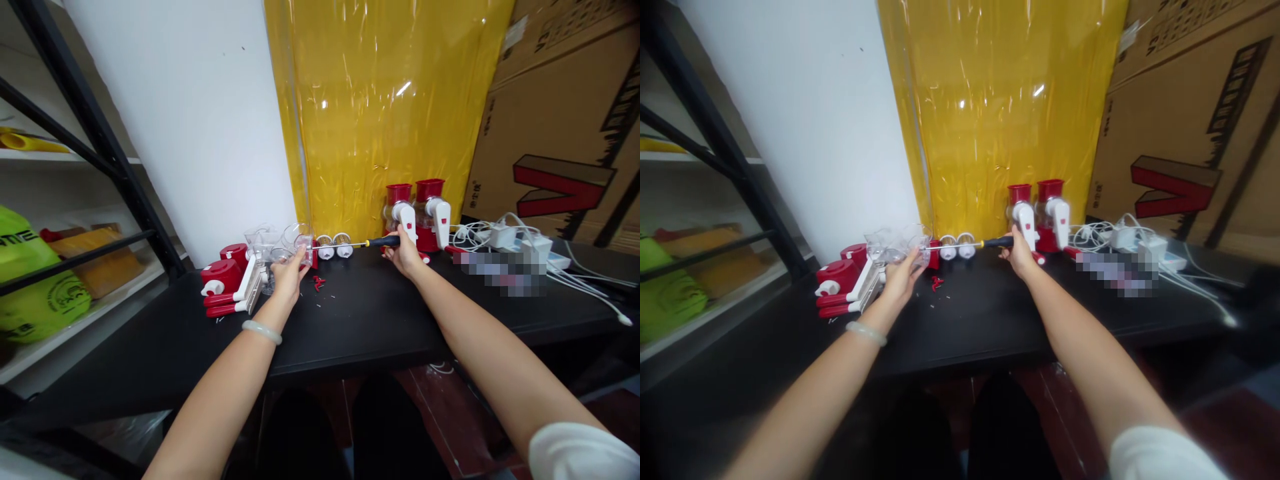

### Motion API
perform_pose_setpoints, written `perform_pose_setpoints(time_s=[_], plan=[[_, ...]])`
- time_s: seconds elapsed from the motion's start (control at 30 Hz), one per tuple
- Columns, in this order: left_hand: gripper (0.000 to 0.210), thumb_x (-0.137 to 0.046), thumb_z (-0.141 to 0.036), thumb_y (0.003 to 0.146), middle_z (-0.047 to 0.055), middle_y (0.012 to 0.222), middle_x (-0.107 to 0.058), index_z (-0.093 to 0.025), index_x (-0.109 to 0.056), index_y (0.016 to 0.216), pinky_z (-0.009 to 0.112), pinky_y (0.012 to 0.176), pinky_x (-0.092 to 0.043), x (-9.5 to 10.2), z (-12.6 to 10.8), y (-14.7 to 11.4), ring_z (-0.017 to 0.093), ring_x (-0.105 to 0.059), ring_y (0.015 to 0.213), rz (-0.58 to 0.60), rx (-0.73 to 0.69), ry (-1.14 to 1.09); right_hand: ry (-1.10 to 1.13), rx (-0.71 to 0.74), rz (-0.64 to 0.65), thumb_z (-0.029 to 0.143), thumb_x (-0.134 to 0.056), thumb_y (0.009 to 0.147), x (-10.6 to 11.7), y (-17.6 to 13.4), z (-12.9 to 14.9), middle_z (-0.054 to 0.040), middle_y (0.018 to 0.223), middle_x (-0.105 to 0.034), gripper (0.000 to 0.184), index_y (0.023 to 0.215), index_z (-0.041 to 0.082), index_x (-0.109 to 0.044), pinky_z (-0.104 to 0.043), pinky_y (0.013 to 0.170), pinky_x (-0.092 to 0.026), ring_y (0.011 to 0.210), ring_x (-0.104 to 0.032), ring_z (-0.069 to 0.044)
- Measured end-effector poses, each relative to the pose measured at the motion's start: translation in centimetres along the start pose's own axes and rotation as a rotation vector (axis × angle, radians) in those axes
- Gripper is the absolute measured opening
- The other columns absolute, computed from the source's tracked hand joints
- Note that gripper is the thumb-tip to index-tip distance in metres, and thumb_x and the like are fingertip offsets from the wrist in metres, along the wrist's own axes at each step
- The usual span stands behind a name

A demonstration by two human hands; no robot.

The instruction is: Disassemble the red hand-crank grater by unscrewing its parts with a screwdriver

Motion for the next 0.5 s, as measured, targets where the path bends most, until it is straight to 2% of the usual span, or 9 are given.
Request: perform_pose_setpoints(time_s=[0.1, 0.33, 0.43, 0.5], plan=[[0.05, -0.088, -0.021, 0.068, 0.006, 0.089, -0.07, -0.017, -0.052, 0.102, 0.037, 0.085, -0.059, -0.01, -0.16, -0.05, 0.016, -0.07, 0.085, -0.016, -0.027, 0.032, -0.05, 0.019, -0.002, 0.056, -0.068, 0.08, 0.0, 0.05, -0.07, 0.0113, 0.039, -0.029, 0.039, 0.074, 0.025, -0.045, -0.024, 0.047, -0.044, 0.035, -0.033, -0.009], [0.05, -0.089, -0.019, 0.067, 0.006, 0.091, -0.07, -0.017, -0.051, 0.101, 0.037, 0.083, -0.06, -0.1, -0.28, -0.28, 0.017, -0.07, 0.087, -0.011, -0.044, 0.044, 0.115, -0.053, -0.012, 0.025, -0.063, 0.072, -0.09, -0.06, -0.18, 0.0065, 0.054, -0.049, 0.015, 0.077, 0.023, -0.049, -0.024, 0.049, -0.045, 0.045, -0.042, -0.009], [0.049, -0.089, -0.019, 0.067, 0.006, 0.091, -0.07, -0.017, -0.051, 0.099, 0.038, 0.083, -0.06, -0.16, -0.27, -0.37, 0.018, -0.071, 0.088, -0.017, -0.042, 0.045, 0.159, -0.062, 0.006, 0.026, -0.061, 0.069, -0.06, -0.15, -0.03, 0.0048, 0.059, -0.053, 0.014, 0.078, 0.023, -0.051, -0.025, 0.05, -0.045, 0.047, -0.046, -0.01], [0.048, -0.088, -0.018, 0.067, 0.006, 0.091, -0.07, -0.018, -0.051, 0.099, 0.039, 0.084, -0.06, -0.22, -0.29, -0.41, 0.018, -0.071, 0.089, -0.02, -0.043, 0.047, 0.149, -0.051, 0.015, 0.032, -0.062, 0.073, -0.01, -0.14, 0.08, 0.0041, 0.059, -0.054, 0.016, 0.078, 0.023, -0.051, -0.026, 0.05, -0.045, 0.048, -0.048, -0.011]])
Point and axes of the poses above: each hand's wrist, its own y-axis towards the middle knuckle, its own x-axis out of the back of the hand, z = x × y, the point moved 6 cm from there along y, towards the middle knuckle
